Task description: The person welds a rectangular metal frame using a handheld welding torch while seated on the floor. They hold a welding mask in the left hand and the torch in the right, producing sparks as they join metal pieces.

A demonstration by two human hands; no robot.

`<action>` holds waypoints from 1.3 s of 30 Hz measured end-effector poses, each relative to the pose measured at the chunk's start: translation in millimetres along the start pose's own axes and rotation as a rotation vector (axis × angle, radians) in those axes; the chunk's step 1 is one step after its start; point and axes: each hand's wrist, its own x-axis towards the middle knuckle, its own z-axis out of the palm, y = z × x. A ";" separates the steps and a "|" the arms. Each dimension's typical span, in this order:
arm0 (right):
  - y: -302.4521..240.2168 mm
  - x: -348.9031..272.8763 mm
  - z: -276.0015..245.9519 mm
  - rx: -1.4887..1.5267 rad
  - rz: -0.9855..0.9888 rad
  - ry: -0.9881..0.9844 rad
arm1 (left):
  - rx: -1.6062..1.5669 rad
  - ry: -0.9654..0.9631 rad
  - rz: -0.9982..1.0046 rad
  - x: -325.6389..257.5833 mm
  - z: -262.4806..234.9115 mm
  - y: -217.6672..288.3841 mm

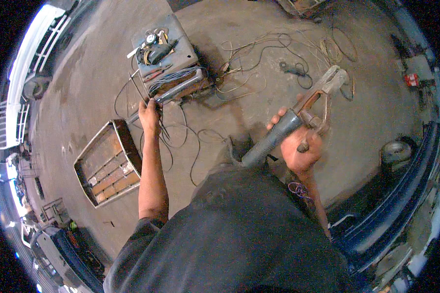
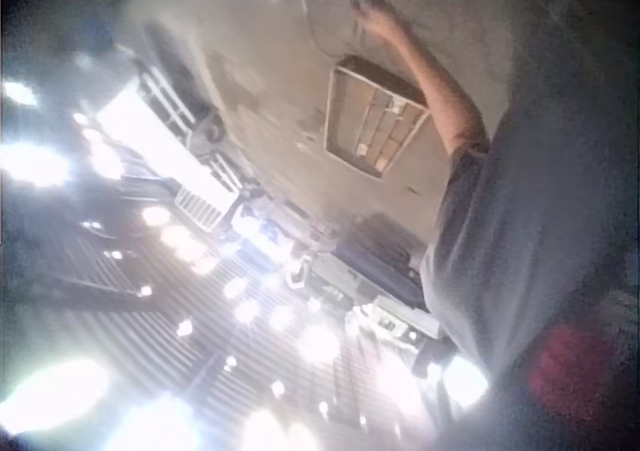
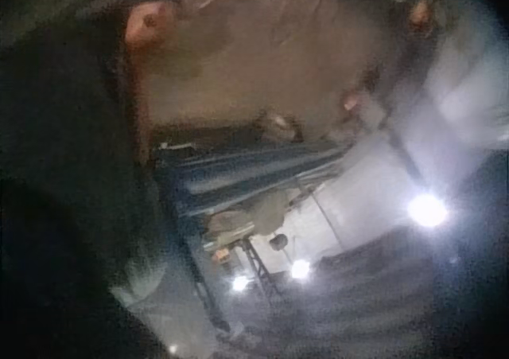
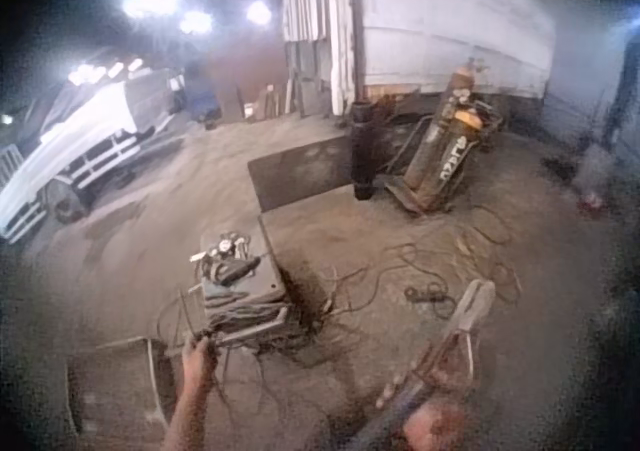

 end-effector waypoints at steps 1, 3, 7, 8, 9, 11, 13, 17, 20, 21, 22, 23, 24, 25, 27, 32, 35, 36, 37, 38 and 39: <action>-5.0 15.2 -4.1 0.002 0.016 0.012 | -0.002 0.014 -0.003 4.8 6.6 -1.2; -14.2 49.2 -17.4 -0.006 0.035 -0.019 | 0.039 0.024 -0.024 11.6 18.9 -5.1; -24.8 131.2 -44.4 0.006 0.081 -0.060 | 0.198 0.178 -0.048 15.6 36.1 -1.2; -25.9 151.3 -52.0 0.025 0.078 -0.076 | 0.189 0.206 -0.079 11.2 41.0 0.8; -27.1 175.6 -58.8 0.048 0.074 -0.102 | 0.178 0.241 -0.102 10.2 46.5 3.6; -29.3 218.0 -64.0 0.092 0.094 -0.117 | 0.271 0.294 -0.091 13.0 48.5 -1.2; -33.3 254.5 -59.9 0.132 0.141 -0.094 | 0.296 0.331 -0.089 11.7 47.7 -6.2; -38.3 320.8 -49.8 -0.001 0.169 -0.190 | 0.273 0.385 -0.133 8.2 53.2 -8.6; -33.6 353.3 -43.8 -0.001 0.168 -0.246 | 0.339 0.441 -0.163 9.2 68.1 -4.5; -29.8 361.4 -39.9 -0.013 0.189 -0.275 | 0.340 0.470 -0.121 9.8 66.0 -8.2; -25.5 368.7 -36.4 -0.026 0.210 -0.303 | 0.341 0.498 -0.080 10.3 64.1 -12.1; -21.2 376.2 -34.0 -0.046 0.225 -0.340 | 0.338 0.519 -0.039 12.3 64.9 -18.6; -15.6 383.6 -32.2 -0.065 0.245 -0.372 | 0.332 0.541 -0.069 11.2 75.5 -5.3; -11.0 389.3 -31.1 -0.085 0.261 -0.404 | 0.358 0.554 -0.034 13.0 82.6 1.2; -8.6 397.6 -27.7 -0.174 0.257 -0.444 | 0.411 0.593 0.035 12.3 91.9 12.5; -1.6 405.3 -8.7 -0.174 0.329 -0.449 | 0.372 0.713 -0.021 13.9 88.7 -4.0; -6.0 407.9 -3.6 -0.157 0.369 -0.453 | 0.502 0.746 -0.105 9.9 92.8 -1.6; -6.8 409.1 -5.5 -0.105 0.365 -0.453 | 0.563 0.750 -0.081 10.7 91.3 -6.0; -8.2 410.5 -7.7 -0.051 0.361 -0.452 | 0.571 0.752 -0.085 12.5 90.0 -9.1; -12.7 410.0 -14.2 -0.128 0.413 -0.433 | 0.584 0.751 -0.084 12.7 88.1 -11.6; -13.6 409.2 -17.4 -0.131 0.430 -0.399 | 0.597 0.750 -0.083 12.9 86.9 -14.0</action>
